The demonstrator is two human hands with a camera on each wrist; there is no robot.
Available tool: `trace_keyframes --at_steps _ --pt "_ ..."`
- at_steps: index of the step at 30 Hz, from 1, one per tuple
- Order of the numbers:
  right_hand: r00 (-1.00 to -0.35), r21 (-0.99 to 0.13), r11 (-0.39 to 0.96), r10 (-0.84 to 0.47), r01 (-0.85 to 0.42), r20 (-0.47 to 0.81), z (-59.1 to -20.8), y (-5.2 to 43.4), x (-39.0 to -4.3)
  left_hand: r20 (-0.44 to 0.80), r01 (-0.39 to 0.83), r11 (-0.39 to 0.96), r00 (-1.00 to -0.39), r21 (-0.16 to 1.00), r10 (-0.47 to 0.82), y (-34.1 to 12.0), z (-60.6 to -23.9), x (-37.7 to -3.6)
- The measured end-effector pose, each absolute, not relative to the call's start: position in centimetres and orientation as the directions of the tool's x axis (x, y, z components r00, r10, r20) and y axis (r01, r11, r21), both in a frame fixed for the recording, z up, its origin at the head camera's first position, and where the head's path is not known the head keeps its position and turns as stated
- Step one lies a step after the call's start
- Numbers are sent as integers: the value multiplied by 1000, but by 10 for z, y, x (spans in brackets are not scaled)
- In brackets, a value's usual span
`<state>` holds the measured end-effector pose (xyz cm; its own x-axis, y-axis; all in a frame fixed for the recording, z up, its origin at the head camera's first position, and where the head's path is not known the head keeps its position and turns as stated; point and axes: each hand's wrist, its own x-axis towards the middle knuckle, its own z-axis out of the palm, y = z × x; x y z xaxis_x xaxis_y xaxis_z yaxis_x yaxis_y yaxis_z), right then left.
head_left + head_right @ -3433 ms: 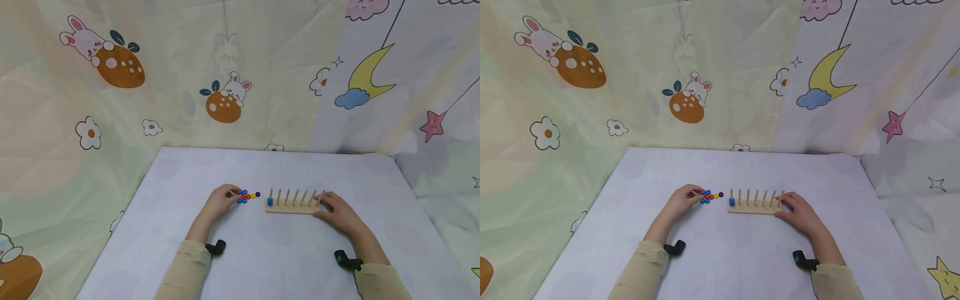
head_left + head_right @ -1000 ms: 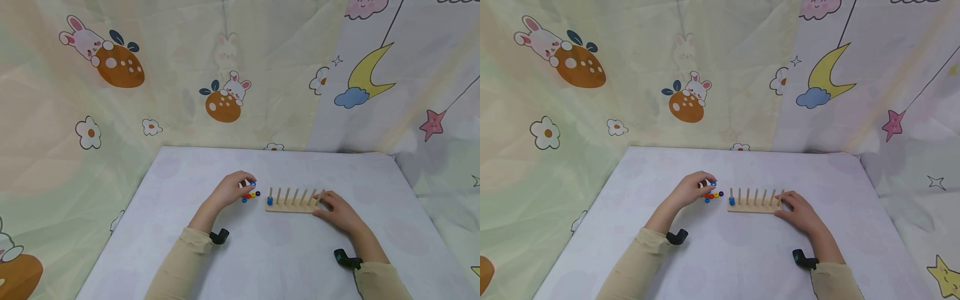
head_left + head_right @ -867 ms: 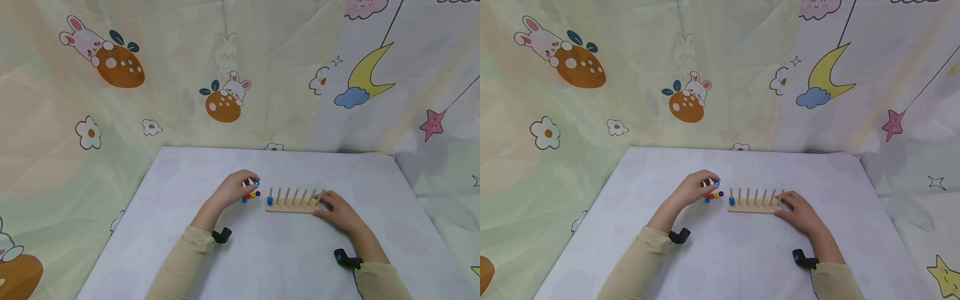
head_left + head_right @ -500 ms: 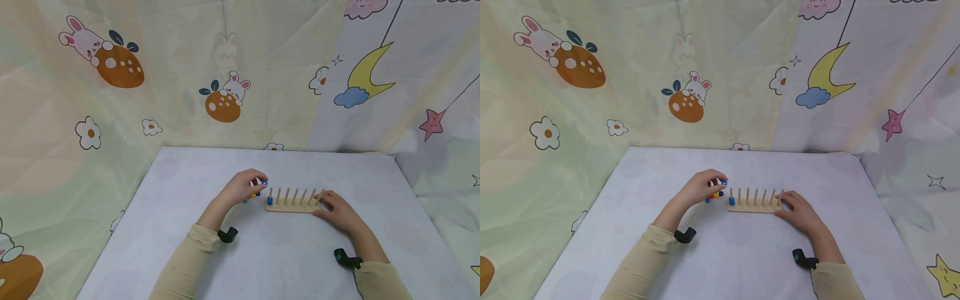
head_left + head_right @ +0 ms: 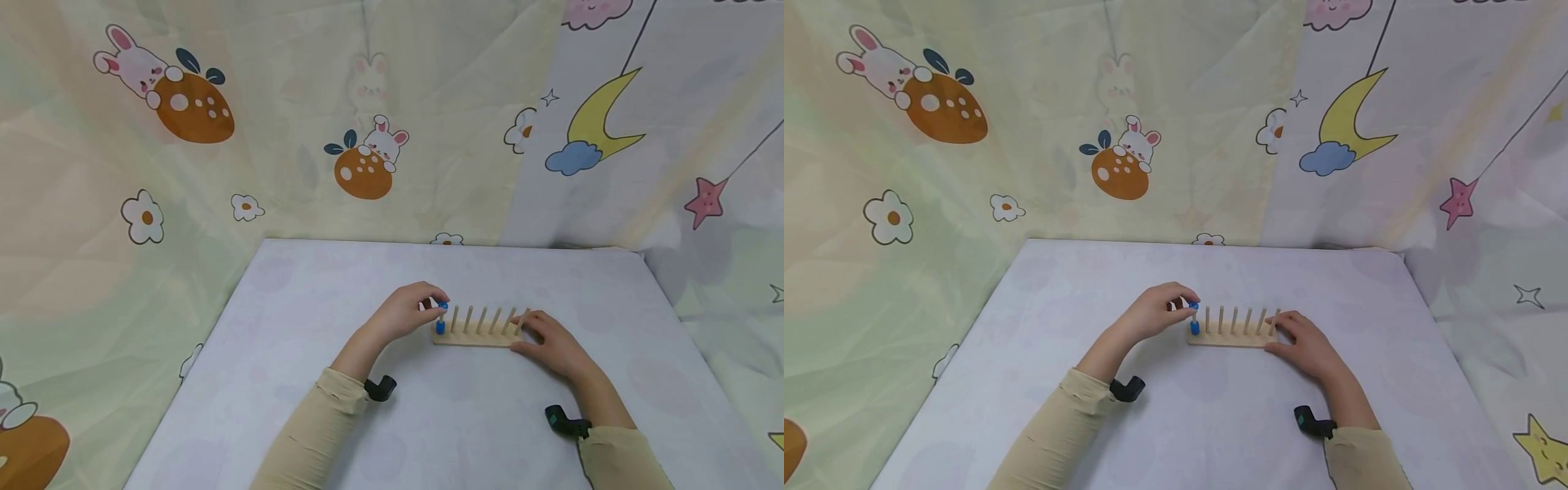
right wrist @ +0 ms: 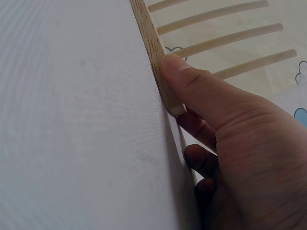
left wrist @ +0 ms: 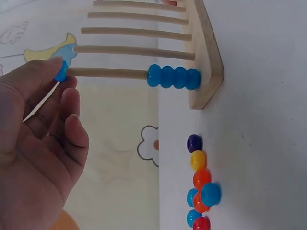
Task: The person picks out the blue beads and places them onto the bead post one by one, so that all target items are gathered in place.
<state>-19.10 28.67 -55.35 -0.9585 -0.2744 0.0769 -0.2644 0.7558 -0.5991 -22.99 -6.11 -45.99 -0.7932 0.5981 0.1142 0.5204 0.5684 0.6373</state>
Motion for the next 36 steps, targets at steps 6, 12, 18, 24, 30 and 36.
trace_keyframes --at_steps 6,12,18,24,30,36 --pt "-958 -596 756 -269 -271 95 -555 287 -191 107 502 563 -801 656 589 -60 -466 -230" --pt "-957 -597 753 -273 -276 98 -554 287 -190 92 493 560 -799 666 594 -60 -472 -230" --pt "-956 -592 757 -278 -277 91 -554 287 -191 80 487 578 -805 655 588 -60 -484 -232" --pt "-956 -594 756 -279 -274 87 -554 287 -191 41 448 608 -826 655 563 -58 -493 -232" --pt "-957 -588 760 -273 -276 97 -555 287 -192 17 419 613 -834 670 551 -58 -498 -232" --pt "-960 -592 761 -268 -266 87 -554 286 -191 37 446 605 -823 659 567 -57 -506 -233"
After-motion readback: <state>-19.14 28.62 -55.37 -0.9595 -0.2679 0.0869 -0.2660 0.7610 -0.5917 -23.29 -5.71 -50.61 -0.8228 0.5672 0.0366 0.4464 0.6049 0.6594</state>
